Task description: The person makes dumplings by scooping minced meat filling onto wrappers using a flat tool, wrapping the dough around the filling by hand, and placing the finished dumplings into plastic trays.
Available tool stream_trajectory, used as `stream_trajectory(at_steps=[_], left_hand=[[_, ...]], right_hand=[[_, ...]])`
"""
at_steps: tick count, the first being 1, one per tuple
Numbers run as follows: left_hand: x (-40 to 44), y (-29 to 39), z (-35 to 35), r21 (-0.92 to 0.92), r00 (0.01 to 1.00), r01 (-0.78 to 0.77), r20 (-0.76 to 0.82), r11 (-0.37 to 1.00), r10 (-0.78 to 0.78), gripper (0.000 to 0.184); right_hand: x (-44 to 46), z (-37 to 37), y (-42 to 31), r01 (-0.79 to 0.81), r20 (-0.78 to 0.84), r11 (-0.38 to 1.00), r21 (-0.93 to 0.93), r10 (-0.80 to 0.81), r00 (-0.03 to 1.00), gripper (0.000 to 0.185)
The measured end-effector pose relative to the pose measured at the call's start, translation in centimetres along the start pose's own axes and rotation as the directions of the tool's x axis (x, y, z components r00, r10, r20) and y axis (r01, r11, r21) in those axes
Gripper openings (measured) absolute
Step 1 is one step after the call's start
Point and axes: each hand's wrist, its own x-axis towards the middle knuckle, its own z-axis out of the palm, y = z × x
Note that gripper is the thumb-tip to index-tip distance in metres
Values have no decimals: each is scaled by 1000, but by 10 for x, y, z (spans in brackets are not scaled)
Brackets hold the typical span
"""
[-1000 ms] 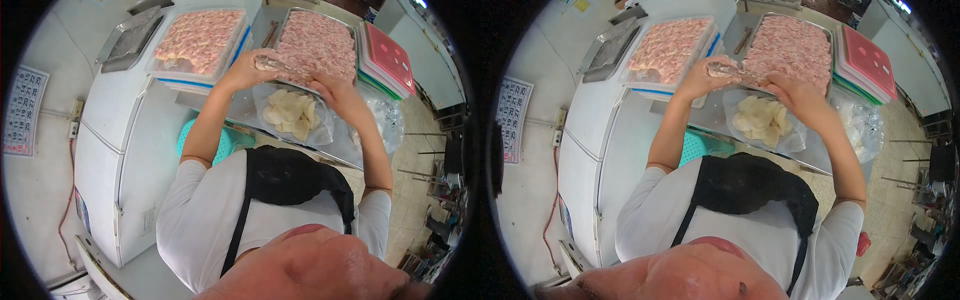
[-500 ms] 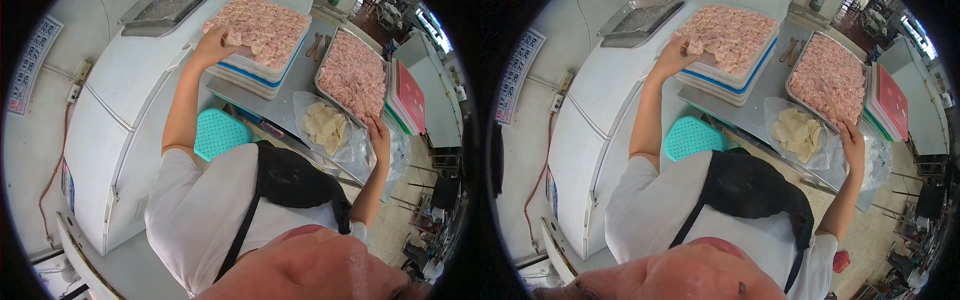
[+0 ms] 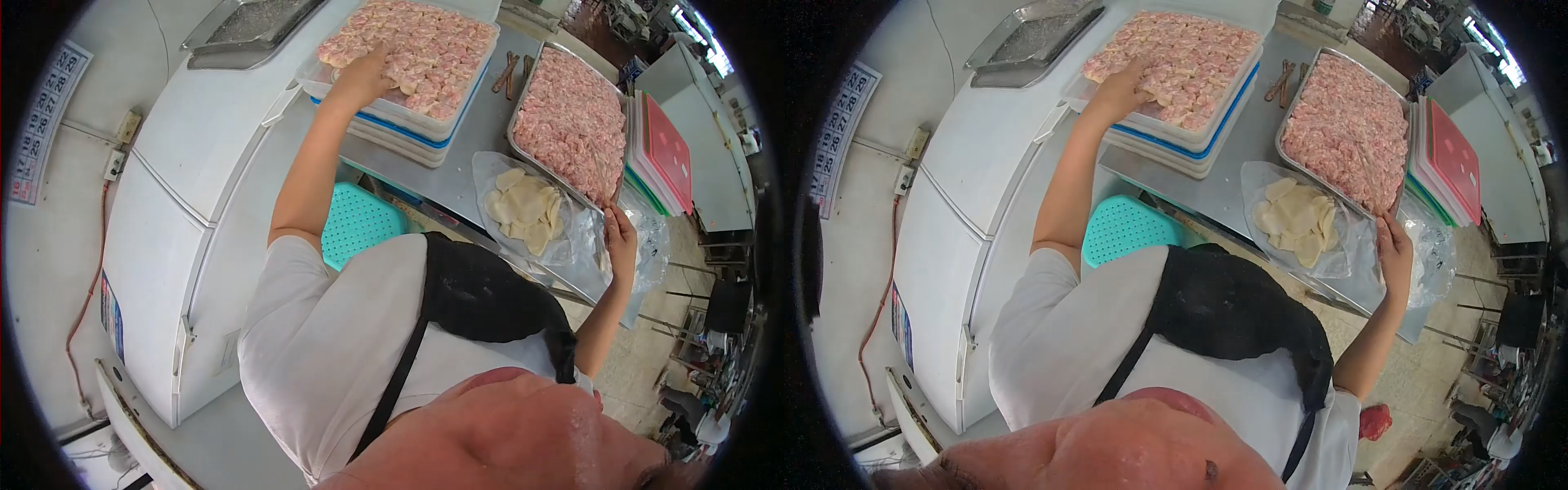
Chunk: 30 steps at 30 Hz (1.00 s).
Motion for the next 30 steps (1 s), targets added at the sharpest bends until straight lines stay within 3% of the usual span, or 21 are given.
stream_trajectory(at_steps=[1,2,4,6,8,9,12,14,16,19,22,25,28,30], left_hand=[[-3,6,-8,-76,1000,0,27,997,2,70],[-7,12,-15,-154,998,-1,57,988,10,69],[-14,19,-24,-115,996,-65,48,991,71,67],[-24,75,-45,114,999,20,34,993,-24,59],[-30,124,-43,-43,994,11,-105,999,-16,49],[-33,143,-38,-121,984,8,-175,993,-29,45],[-40,206,4,-324,949,-295,-211,899,236,34],[-40,236,57,-479,930,-365,-141,799,340,29],[-42,250,115,-447,901,-366,50,816,431,29],[-50,252,196,-423,858,-269,302,865,415,31],[-56,274,236,-371,842,-391,225,842,490,28],[-61,291,258,-106,795,-597,53,795,604,20],[-56,279,261,-113,825,-529,166,841,541,22],[-53,271,249,-109,897,-347,252,932,364,22]], right_hand=[[5,-2,2,-17,12,999,-44,18,1000,33],[12,-3,5,99,43,992,-81,-95,995,34],[27,-11,16,305,94,940,-154,-294,951,37],[40,-30,21,264,123,889,-373,-235,964,33],[61,-56,37,422,210,793,-439,-366,906,34],[67,-69,31,396,233,691,-605,-323,918,31],[80,-102,-8,308,236,413,-857,-217,947,28],[95,-115,-7,306,253,231,-923,-233,939,26],[114,-123,6,339,316,25,-940,-303,899,21],[132,-108,35,428,441,-119,-896,-344,829,13],[133,-80,65,564,543,-78,-822,-406,735,13],[122,-80,75,589,550,-64,-806,-448,704,10],[104,-95,69,571,533,72,-818,-279,799,17],[95,-99,80,564,498,240,-790,-285,819,25]])
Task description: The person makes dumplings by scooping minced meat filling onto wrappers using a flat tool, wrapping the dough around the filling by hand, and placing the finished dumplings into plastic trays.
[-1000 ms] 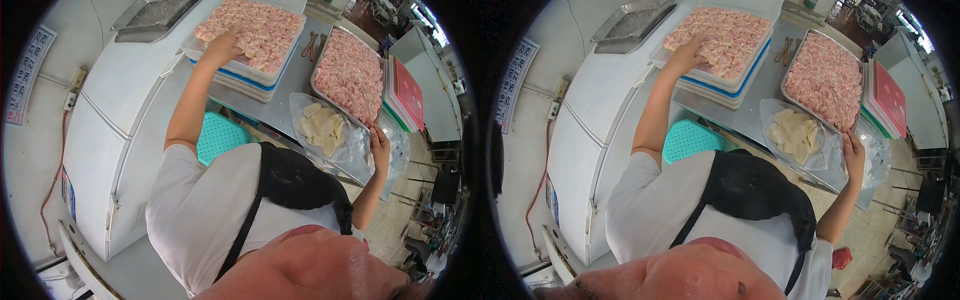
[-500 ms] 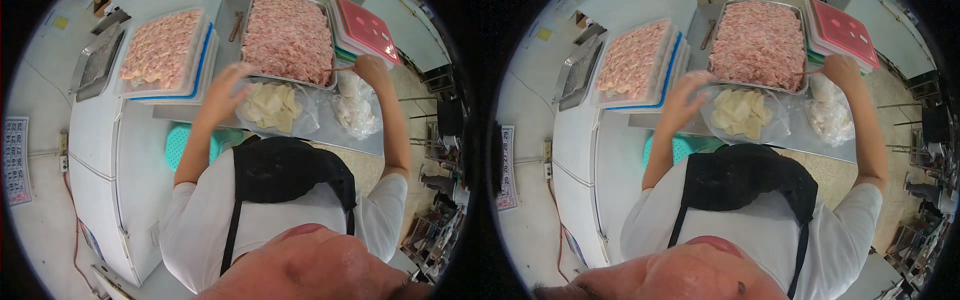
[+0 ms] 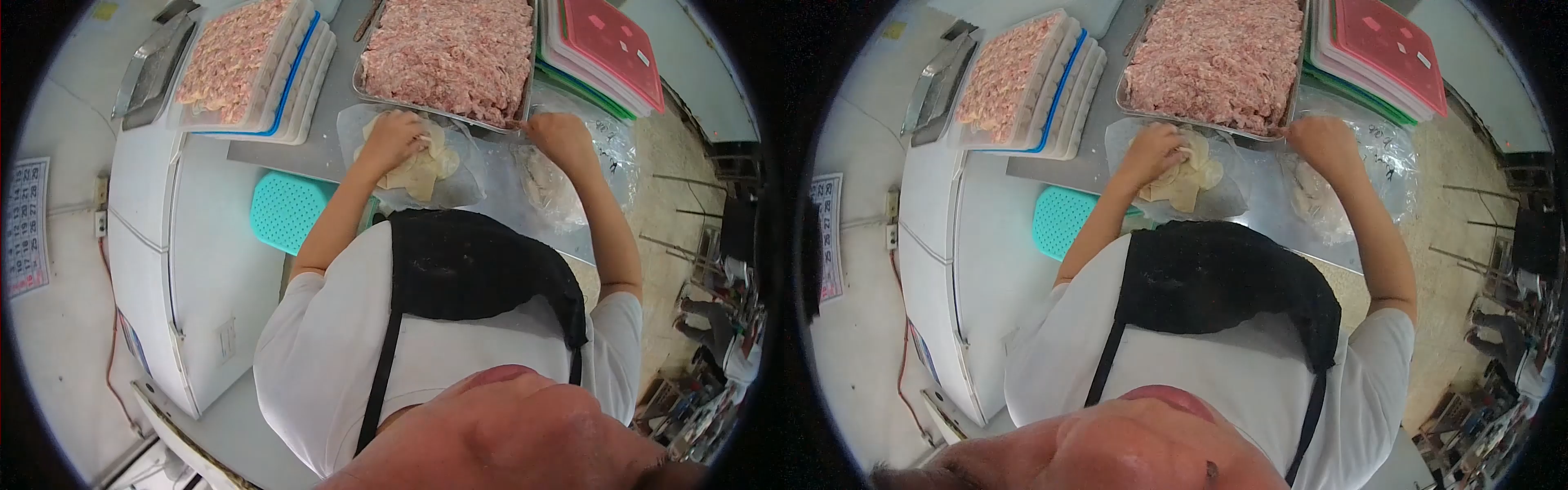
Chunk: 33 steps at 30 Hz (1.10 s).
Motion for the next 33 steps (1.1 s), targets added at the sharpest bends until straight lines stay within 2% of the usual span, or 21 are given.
stream_trajectory(at_steps=[1,4,7,8,10,13,14,16,17,19,20,22,24,27,30,31,33], left_hand=[[-2,-3,-11,-17,995,94,31,995,-93,21],[-16,-4,-39,50,962,116,-253,992,-100,16],[-29,-11,-50,-5,904,261,-349,965,-246,17],[-32,-11,-51,-21,888,282,-372,959,-269,18],[-35,-12,-53,-57,856,311,-417,949,-306,21],[-38,4,-46,-142,892,408,-147,902,-427,25],[-39,3,-31,-125,929,342,-106,931,-355,26],[-43,2,3,-104,978,203,-19,974,-206,28],[-45,-1,8,-135,976,210,-26,968,-215,29],[-44,2,10,-200,974,214,-34,956,-225,30],[-44,1,9,-243,961,263,-18,934,-275,30],[-37,-1,-7,-321,927,358,9,877,-375,29],[-31,-2,-21,-371,913,365,-38,854,-407,28],[-19,-2,-47,-389,921,300,-119,871,-371,30],[-7,-7,-69,-399,942,200,-172,895,-288,29],[-4,-13,-73,-405,948,165,-185,899,-258,28],[0,-37,-66,-545,930,190,-167,817,-328,27]], right_hand=[[-3,5,0,-25,-6,996,82,25,1000,29],[-9,36,-7,-49,-140,907,417,117,983,39],[-8,38,-9,-111,-99,863,493,183,978,34],[-5,32,-6,-123,-133,876,466,207,969,32],[4,5,13,-57,-251,938,342,150,956,29],[15,-19,24,33,-332,993,111,6,943,23],[19,-22,25,65,-336,998,27,-52,941,20],[29,3,18,74,-243,997,-23,-77,967,23],[32,16,14,80,-195,996,-50,-88,977,26],[31,22,0,91,-148,995,-43,-97,984,27],[28,23,-7,93,-122,995,-39,-97,988,28],[22,23,-19,27,-131,996,86,-16,991,31],[15,21,-24,-33,-123,966,256,66,990,33],[7,36,-11,10,-258,889,457,122,958,29],[8,-9,-4,-80,-210,937,339,158,965,31],[12,-19,-2,-59,-263,954,293,140,955,31],[24,-30,0,-25,-363,980,197,97,927,31]])
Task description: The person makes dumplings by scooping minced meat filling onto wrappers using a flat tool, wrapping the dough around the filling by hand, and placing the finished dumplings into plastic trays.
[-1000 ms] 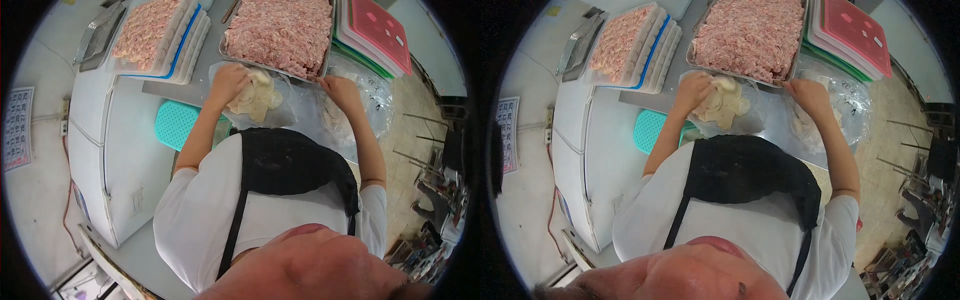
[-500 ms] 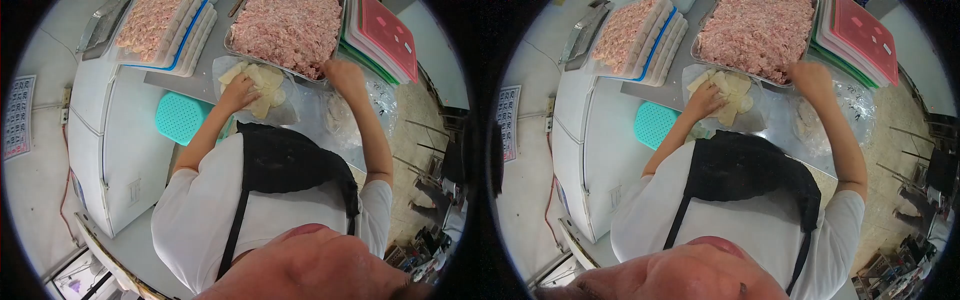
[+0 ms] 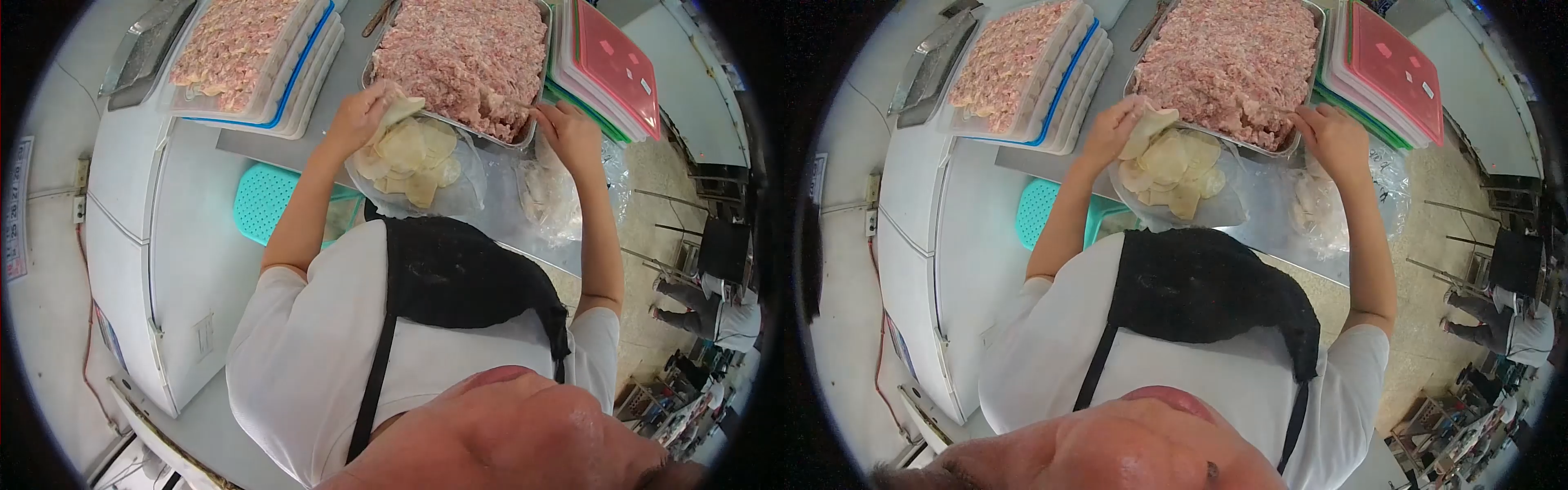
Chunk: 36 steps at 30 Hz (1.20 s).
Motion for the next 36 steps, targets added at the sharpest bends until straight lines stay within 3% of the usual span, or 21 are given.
stream_trajectory(at_steps=[1,4,10,13,16,19,22,25,27,28,29,30,32,33,34,36], left_hand=[[3,-3,-3,-73,999,34,-5,997,-35,26],[11,4,-17,-29,998,61,21,998,-61,25],[31,4,-26,-525,994,103,21,845,-108,24],[40,-8,-14,-899,952,165,38,405,-305,26],[57,-24,-1,-970,911,117,18,215,-413,25],[69,-17,14,-979,885,193,144,68,-443,26],[87,-1,43,-985,935,171,163,-3,-314,32],[97,52,35,-967,922,150,212,-205,-324,43],[108,50,33,-903,884,159,311,-400,-349,60],[109,28,38,-852,956,205,279,-482,-86,63],[108,3,42,-797,962,269,202,-541,181,66],[111,-26,52,-741,899,350,94,-573,428,69],[128,-54,69,-818,907,252,14,-517,420,73],[113,-27,51,-858,983,154,181,-490,-8,72],[104,-13,40,-904,849,85,286,-420,-443,71],[103,-5,37,-927,884,125,266,-354,-383,75]], right_hand=[[3,9,0,34,74,998,-55,-30,997,30],[-3,40,-9,83,242,986,-146,-46,969,30],[-6,35,-50,-107,381,994,19,92,920,34],[-17,55,-41,-249,332,943,219,168,928,33],[-20,72,-44,-388,237,668,635,309,921,32],[1,52,-48,-567,373,448,692,450,811,30],[34,31,-71,-580,397,253,774,519,757,31],[47,45,-86,-520,314,395,757,478,820,29],[44,57,-83,-341,107,678,651,363,926,28],[43,60,-82,-239,20,792,563,276,961,27],[43,50,-79,-258,84,860,440,247,965,26],[40,32,-79,-265,152,913,310,228,962,26],[36,4,-86,-276,218,954,117,247,944,25],[35,-8,-93,-291,213,955,57,273,938,24],[35,-13,-97,-305,207,952,-3,299,931,24],[36,1,-107,-254,147,961,112,237,960,22]])
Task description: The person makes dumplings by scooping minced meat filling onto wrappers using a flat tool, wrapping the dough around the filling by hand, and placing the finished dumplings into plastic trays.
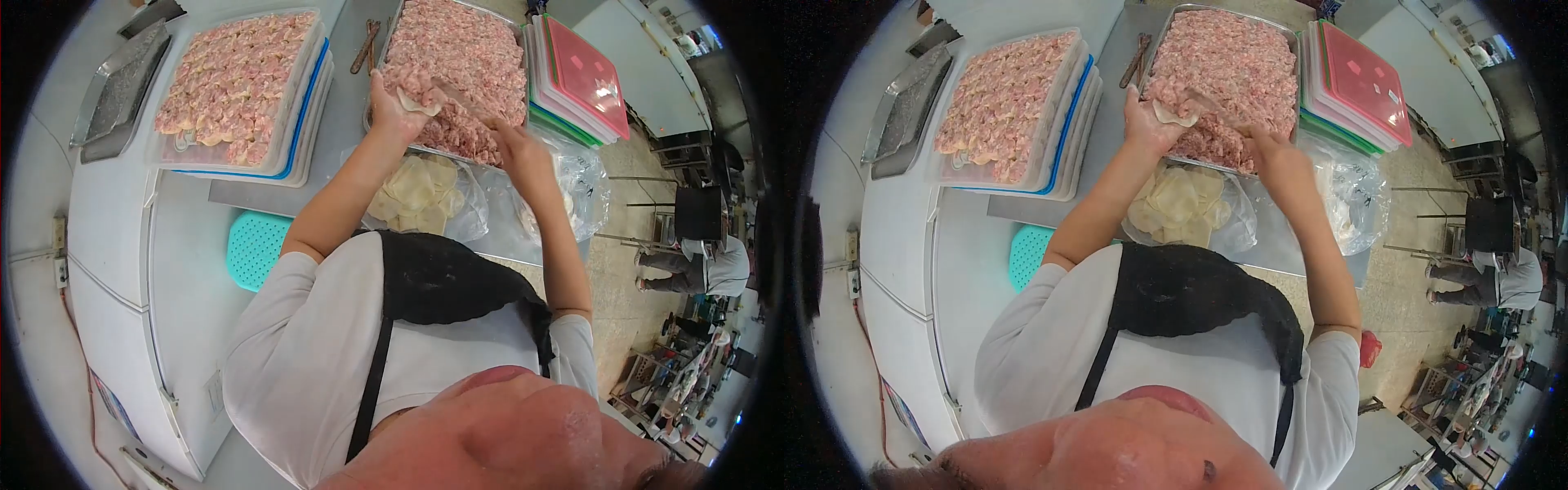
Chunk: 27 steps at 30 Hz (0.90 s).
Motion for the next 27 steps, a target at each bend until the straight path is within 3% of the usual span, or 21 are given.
stream_trajectory(at_steps=[2,4,5,8,11,14,15,16,18,20,21,23,25,27], left_hand=[[-30,0,42,104,1000,-30,-6,994,30,78],[-27,2,38,56,994,-6,-107,998,12,74],[-25,4,35,29,988,0,-156,1000,5,72],[-21,3,32,102,998,-22,-63,995,28,64],[-2,-3,17,43,998,-49,42,998,47,57],[-19,-5,30,-11,998,-67,8,998,67,51],[-25,-4,34,152,992,-80,107,985,64,48],[-31,-4,38,306,979,-106,200,946,45,45],[-38,-2,40,593,942,-211,335,777,0,49],[-40,-1,40,785,883,-412,469,463,-8,58],[-41,-1,40,803,833,-536,554,260,4,63],[-35,2,43,593,616,-766,787,-250,-22,73],[-26,0,26,773,841,-504,541,-387,-16,73],[-28,-4,20,799,897,-422,438,-428,-67,67]], right_hand=[[0,5,1,44,10,998,33,-44,999,22],[7,-11,2,79,87,997,-16,-77,993,22],[5,-30,-4,50,141,987,-154,-28,990,24],[1,-32,-16,73,-68,997,-27,-74,995,27],[7,5,13,171,-110,985,-7,-170,979,28],[11,-13,38,301,-177,898,319,-256,950,30],[5,-25,34,103,-71,845,525,-77,995,32],[2,-30,36,16,-3,816,578,-17,1000,33],[-4,-36,44,-166,147,737,655,92,985,33],[-8,-37,54,-140,189,748,649,19,982,34],[-10,-37,59,-125,212,753,646,-20,977,34],[-16,-43,61,-80,201,775,627,-62,978,35],[-18,-43,62,-57,206,783,619,-92,974,35],[-21,-36,60,-62,232,783,618,-106,967,34]])
